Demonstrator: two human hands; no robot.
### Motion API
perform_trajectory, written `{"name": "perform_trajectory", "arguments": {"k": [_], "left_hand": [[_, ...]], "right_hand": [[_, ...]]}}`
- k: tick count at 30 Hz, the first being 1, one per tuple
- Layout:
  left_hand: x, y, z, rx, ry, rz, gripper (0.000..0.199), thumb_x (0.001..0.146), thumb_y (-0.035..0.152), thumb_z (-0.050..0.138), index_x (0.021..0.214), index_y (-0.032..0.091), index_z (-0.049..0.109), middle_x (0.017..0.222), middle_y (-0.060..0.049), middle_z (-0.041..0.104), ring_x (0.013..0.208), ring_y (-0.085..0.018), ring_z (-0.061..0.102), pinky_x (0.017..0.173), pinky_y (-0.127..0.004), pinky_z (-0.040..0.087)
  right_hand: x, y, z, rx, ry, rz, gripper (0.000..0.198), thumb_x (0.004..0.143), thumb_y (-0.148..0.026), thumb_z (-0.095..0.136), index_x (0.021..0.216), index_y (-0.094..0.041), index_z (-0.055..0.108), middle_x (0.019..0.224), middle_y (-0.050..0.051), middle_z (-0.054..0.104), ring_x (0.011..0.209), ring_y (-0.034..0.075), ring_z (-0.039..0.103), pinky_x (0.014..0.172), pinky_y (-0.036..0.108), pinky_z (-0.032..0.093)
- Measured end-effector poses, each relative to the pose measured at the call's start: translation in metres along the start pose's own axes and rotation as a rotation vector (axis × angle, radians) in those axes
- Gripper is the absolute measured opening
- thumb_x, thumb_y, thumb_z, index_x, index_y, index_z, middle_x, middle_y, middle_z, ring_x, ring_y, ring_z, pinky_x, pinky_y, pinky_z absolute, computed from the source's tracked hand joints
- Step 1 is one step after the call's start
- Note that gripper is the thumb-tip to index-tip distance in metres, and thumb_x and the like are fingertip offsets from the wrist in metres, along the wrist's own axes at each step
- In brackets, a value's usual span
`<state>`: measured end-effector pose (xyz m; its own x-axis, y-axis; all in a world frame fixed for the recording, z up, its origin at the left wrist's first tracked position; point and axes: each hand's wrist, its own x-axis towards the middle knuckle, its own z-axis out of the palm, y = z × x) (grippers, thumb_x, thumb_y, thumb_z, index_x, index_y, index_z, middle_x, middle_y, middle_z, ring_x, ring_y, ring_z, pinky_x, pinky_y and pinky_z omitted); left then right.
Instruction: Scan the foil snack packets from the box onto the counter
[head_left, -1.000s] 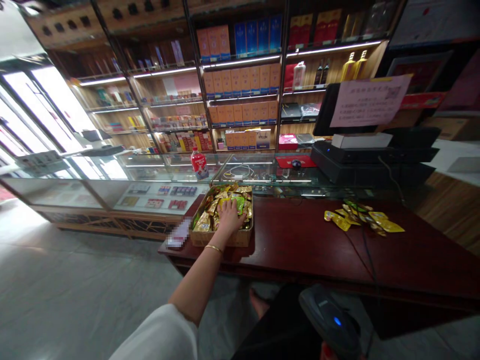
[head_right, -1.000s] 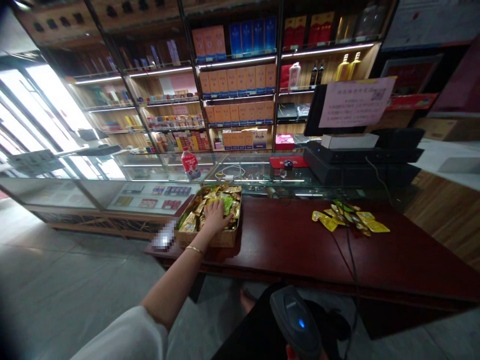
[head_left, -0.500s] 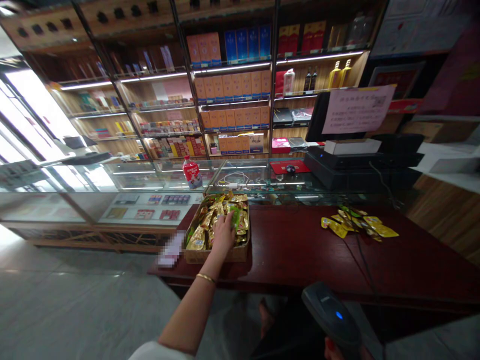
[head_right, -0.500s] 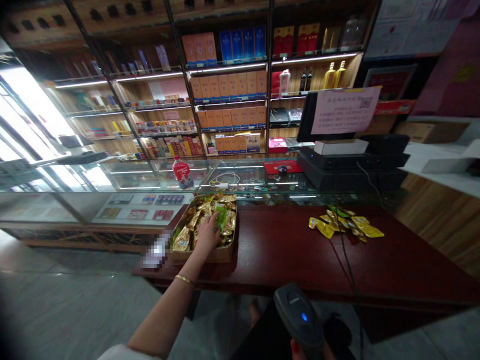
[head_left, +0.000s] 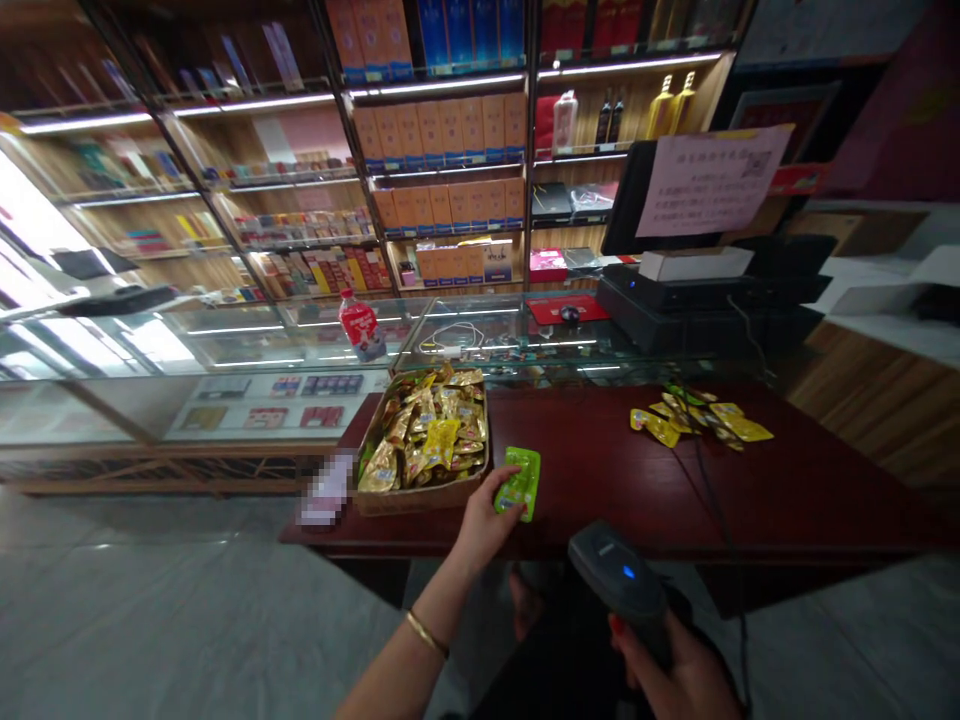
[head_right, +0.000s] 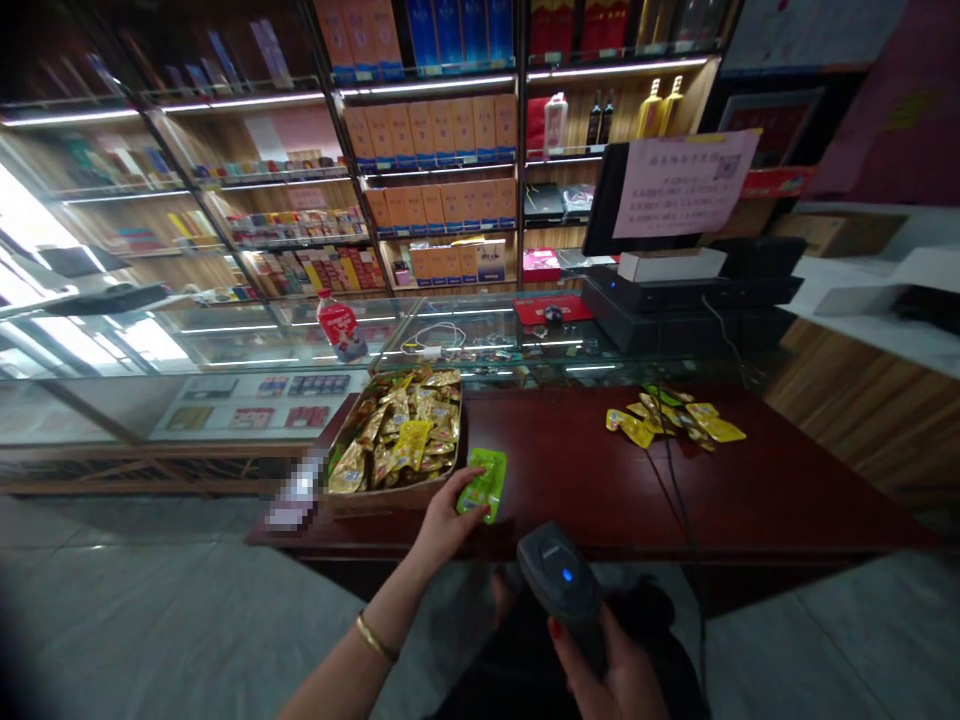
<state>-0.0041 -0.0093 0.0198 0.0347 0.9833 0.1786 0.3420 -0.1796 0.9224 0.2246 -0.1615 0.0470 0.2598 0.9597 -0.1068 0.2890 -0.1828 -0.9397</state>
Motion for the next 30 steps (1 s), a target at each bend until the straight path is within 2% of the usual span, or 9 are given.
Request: {"name": "perform_trajectory", "arguments": {"k": [3, 6, 11, 15, 19, 22, 24, 27, 30], "left_hand": [[0.003, -0.018, 0.024, -0.047, -0.033, -0.022, 0.056, 0.074, 0.007, 0.066, 0.127, 0.025, 0.069, 0.133, -0.005, 0.070, 0.126, -0.022, 0.063, 0.114, -0.040, 0.045], [0.015, -0.033, 0.034, -0.132, -0.030, -0.051, 0.061, 0.073, 0.005, 0.066, 0.131, 0.025, 0.067, 0.137, -0.006, 0.068, 0.131, -0.023, 0.060, 0.118, -0.042, 0.041], [0.025, -0.048, 0.038, -0.494, -0.143, -0.150, 0.091, 0.072, 0.009, 0.068, 0.156, 0.028, 0.040, 0.152, -0.011, 0.054, 0.123, -0.024, 0.066, 0.102, -0.038, 0.055], [0.024, -0.053, 0.041, -0.574, -0.130, -0.177, 0.095, 0.071, 0.010, 0.068, 0.158, 0.026, 0.036, 0.151, -0.013, 0.055, 0.111, -0.020, 0.071, 0.094, -0.031, 0.057], [0.020, -0.053, 0.042, -0.539, -0.073, -0.181, 0.084, 0.077, 0.018, 0.071, 0.156, 0.018, 0.041, 0.125, -0.013, 0.072, 0.097, -0.018, 0.071, 0.090, -0.029, 0.056], [0.018, -0.052, 0.042, -0.418, -0.029, -0.196, 0.077, 0.080, 0.022, 0.071, 0.153, 0.016, 0.046, 0.108, -0.010, 0.077, 0.086, -0.017, 0.071, 0.083, -0.030, 0.058], [0.017, -0.051, 0.041, -0.308, -0.021, -0.148, 0.065, 0.081, 0.021, 0.070, 0.145, 0.019, 0.057, 0.110, -0.009, 0.076, 0.091, -0.018, 0.071, 0.086, -0.032, 0.058], [0.016, -0.047, 0.039, -0.144, -0.014, -0.025, 0.037, 0.085, 0.016, 0.064, 0.119, 0.020, 0.076, 0.116, -0.010, 0.074, 0.109, -0.022, 0.068, 0.099, -0.036, 0.054], [0.016, -0.045, 0.037, -0.061, -0.012, -0.017, 0.035, 0.083, 0.011, 0.063, 0.113, 0.020, 0.079, 0.122, -0.011, 0.071, 0.116, -0.022, 0.066, 0.105, -0.037, 0.051]], "right_hand": [[-0.001, -0.002, 0.005, -0.013, -0.034, 0.022, 0.053, 0.080, -0.076, 0.059, 0.087, -0.024, 0.067, 0.048, -0.005, 0.062, 0.045, 0.018, 0.061, 0.049, 0.025, 0.049], [-0.002, 0.002, 0.007, 0.001, -0.078, 0.034, 0.049, 0.081, -0.072, 0.060, 0.083, -0.024, 0.066, 0.048, -0.005, 0.061, 0.045, 0.018, 0.061, 0.048, 0.025, 0.047], [-0.002, 0.012, 0.011, 0.009, -0.129, 0.047, 0.047, 0.084, -0.069, 0.057, 0.075, -0.024, 0.065, 0.048, -0.004, 0.061, 0.044, 0.017, 0.061, 0.049, 0.025, 0.046], [0.003, 0.017, 0.014, 0.027, -0.124, 0.060, 0.048, 0.082, -0.071, 0.060, 0.079, -0.023, 0.065, 0.048, -0.004, 0.061, 0.045, 0.017, 0.061, 0.049, 0.025, 0.047], [0.011, 0.023, 0.009, 0.008, -0.203, 0.077, 0.050, 0.081, -0.073, 0.062, 0.083, -0.023, 0.065, 0.055, -0.002, 0.066, 0.051, 0.019, 0.064, 0.054, 0.025, 0.050], [0.015, 0.027, 0.004, -0.035, -0.207, 0.086, 0.052, 0.083, -0.074, 0.059, 0.088, -0.022, 0.066, 0.058, -0.002, 0.066, 0.054, 0.019, 0.065, 0.057, 0.025, 0.051], [0.017, 0.028, 0.003, -0.065, -0.191, 0.087, 0.053, 0.084, -0.074, 0.058, 0.092, -0.022, 0.067, 0.058, -0.002, 0.065, 0.055, 0.019, 0.065, 0.058, 0.026, 0.051], [0.019, 0.028, 0.003, -0.087, -0.203, 0.089, 0.055, 0.085, -0.074, 0.056, 0.096, -0.022, 0.067, 0.056, -0.002, 0.065, 0.055, 0.020, 0.065, 0.057, 0.026, 0.051], [0.020, 0.027, 0.004, -0.082, -0.215, 0.101, 0.058, 0.084, -0.075, 0.056, 0.101, -0.021, 0.066, 0.055, -0.003, 0.064, 0.053, 0.020, 0.065, 0.056, 0.026, 0.051]]}}
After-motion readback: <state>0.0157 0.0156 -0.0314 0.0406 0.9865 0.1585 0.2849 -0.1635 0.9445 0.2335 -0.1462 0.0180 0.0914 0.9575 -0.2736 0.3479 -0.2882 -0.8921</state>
